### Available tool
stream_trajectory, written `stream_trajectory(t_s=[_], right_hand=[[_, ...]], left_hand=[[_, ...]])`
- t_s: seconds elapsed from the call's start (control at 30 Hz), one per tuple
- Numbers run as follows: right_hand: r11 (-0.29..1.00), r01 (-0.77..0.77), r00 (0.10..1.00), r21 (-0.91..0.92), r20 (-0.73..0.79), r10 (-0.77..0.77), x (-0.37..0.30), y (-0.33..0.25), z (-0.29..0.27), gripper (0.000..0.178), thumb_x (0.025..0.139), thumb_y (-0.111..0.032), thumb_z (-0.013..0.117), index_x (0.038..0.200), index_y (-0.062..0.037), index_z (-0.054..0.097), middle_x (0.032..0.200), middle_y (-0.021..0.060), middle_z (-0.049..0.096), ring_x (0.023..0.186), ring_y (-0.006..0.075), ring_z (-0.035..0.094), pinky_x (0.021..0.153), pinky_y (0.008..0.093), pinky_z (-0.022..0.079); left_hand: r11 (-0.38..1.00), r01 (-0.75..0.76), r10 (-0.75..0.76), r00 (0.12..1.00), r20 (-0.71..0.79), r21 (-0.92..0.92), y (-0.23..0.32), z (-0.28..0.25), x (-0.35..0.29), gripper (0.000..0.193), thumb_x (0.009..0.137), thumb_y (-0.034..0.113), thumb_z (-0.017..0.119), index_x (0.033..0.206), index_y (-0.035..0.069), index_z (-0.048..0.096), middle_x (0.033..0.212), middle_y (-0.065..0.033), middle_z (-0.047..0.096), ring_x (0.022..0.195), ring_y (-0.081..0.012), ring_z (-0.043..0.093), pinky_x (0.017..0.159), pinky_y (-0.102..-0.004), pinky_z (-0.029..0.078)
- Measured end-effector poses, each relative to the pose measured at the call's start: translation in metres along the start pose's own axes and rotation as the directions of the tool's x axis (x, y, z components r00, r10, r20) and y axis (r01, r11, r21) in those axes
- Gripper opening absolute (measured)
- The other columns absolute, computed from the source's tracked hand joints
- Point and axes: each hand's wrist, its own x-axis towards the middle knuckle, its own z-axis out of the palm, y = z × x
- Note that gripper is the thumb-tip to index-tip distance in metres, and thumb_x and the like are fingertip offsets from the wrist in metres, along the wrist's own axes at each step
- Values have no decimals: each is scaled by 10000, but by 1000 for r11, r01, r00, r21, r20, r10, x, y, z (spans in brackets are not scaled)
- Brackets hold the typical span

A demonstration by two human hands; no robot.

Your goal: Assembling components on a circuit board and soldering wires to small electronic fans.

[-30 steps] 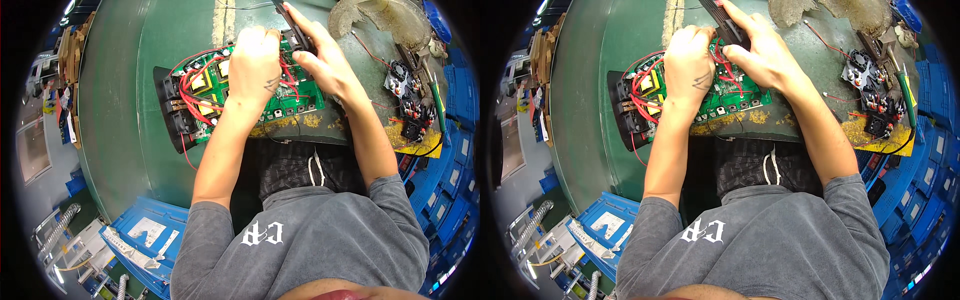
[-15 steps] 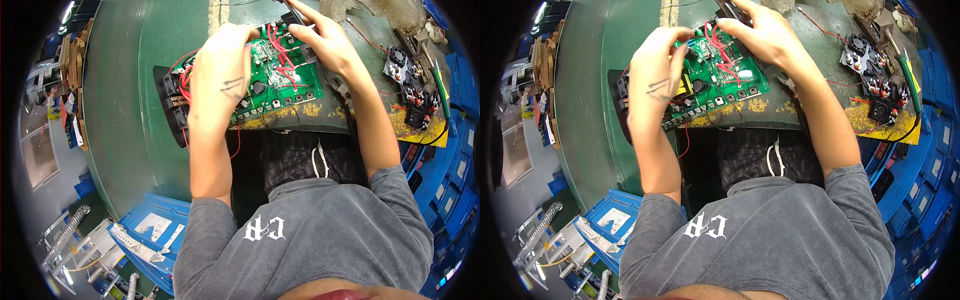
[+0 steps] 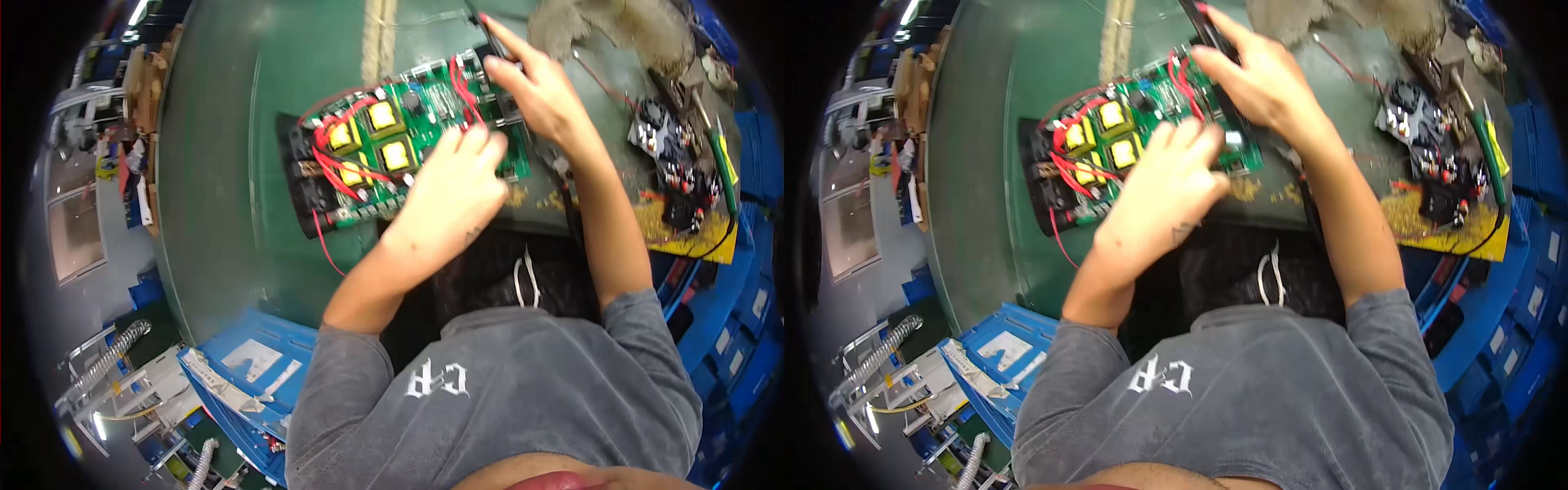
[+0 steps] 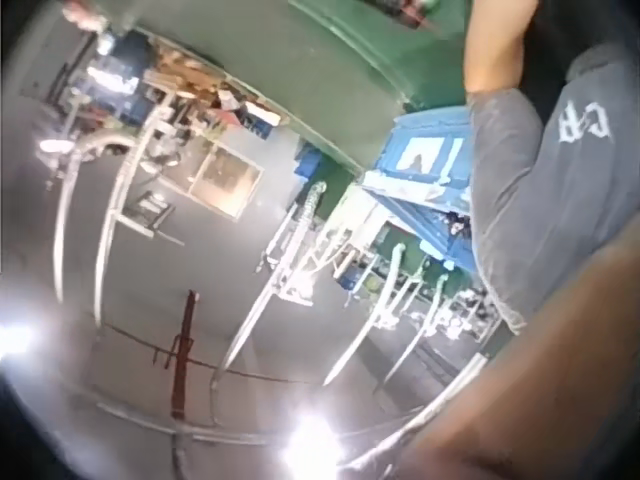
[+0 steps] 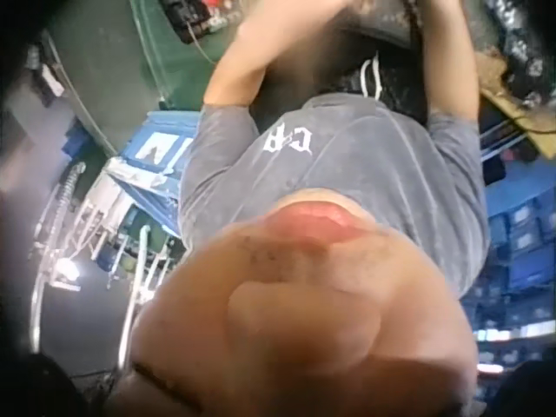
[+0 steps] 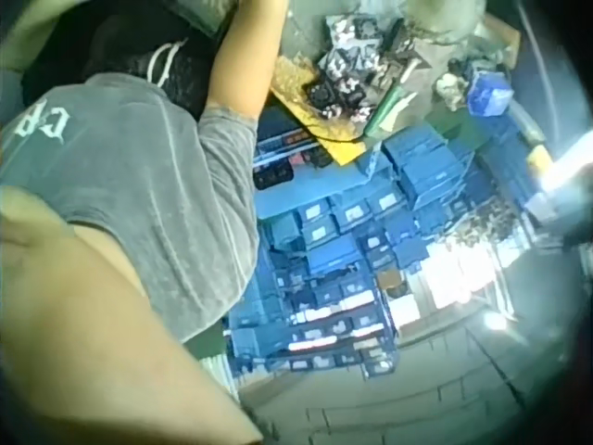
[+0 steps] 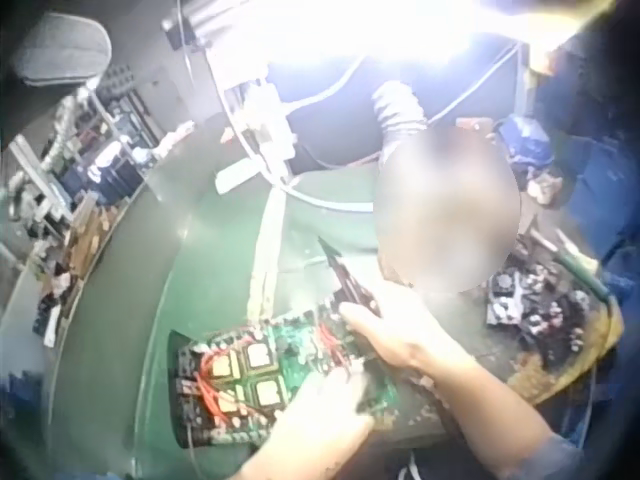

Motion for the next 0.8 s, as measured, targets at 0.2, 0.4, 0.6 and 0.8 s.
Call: stream_trajectory(t_s=[0.2,0.4,0.6,0.8], right_hand=[[988,-137,978,69,167,124,-2,-14,-5,652,945,-220,589,1558,-76,419,1464,231,563,1308,273,575,1098,353,411],[997,-74,991,-14,108,75,-12,-12,-4,709,917,-229,615,1579,-115,388,1440,254,566,1327,364,558,1113,404,406],[999,-25,997,-37,66,27,-20,-3,1,759,902,-369,657,1590,-216,374,1300,258,635,1214,422,611,1027,467,469],[987,137,990,81,16,-138,0,11,5,641,960,-302,604,1544,-97,434,1391,248,605,1307,363,584,1089,396,440]], left_hand=[[971,68,-62,998,31,-228,-9,-35,-11,224,768,260,799,807,68,691,1111,-54,670,1127,-274,572,963,-421,454],[919,-8,-55,987,-149,-394,-12,-71,-23,198,815,183,799,851,40,666,984,-94,693,966,-315,653,869,-426,513],[752,142,-208,978,-27,-644,-16,-79,-37,131,919,143,725,920,15,696,820,-129,634,801,-271,636,740,-350,500],[883,48,-73,997,-35,-468,-48,-67,-31,221,774,69,756,989,89,710,984,-79,627,981,-293,582,934,-420,448]])
